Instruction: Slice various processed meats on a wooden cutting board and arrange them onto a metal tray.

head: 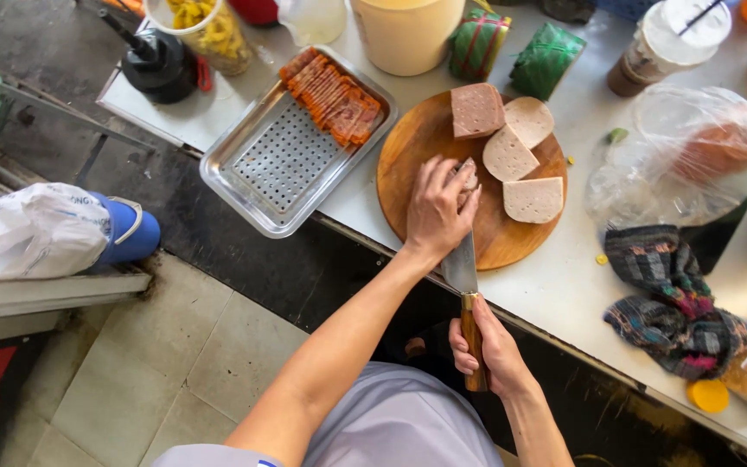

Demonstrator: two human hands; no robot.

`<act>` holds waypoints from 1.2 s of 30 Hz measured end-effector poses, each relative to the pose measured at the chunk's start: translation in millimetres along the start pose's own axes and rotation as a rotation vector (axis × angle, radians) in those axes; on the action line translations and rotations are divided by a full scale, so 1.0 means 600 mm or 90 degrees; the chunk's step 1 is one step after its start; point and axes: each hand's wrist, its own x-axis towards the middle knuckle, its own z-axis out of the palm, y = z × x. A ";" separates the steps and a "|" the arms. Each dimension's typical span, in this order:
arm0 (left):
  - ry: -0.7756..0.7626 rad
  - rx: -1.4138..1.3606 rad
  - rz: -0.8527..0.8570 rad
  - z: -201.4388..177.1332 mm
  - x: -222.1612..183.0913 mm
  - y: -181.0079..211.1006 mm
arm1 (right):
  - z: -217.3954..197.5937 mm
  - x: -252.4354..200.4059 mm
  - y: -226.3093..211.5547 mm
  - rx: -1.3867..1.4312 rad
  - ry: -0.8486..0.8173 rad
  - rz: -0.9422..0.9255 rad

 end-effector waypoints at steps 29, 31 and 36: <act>0.172 0.084 -0.040 -0.198 0.156 -0.298 | 0.211 0.059 -0.130 -0.147 0.113 -0.118; 0.153 0.025 -0.010 -0.167 0.162 -0.254 | 0.175 0.028 -0.127 -0.130 0.115 -0.150; -0.133 -0.152 0.203 -0.036 0.214 -0.133 | 0.091 -0.045 -0.131 -0.109 0.183 -0.257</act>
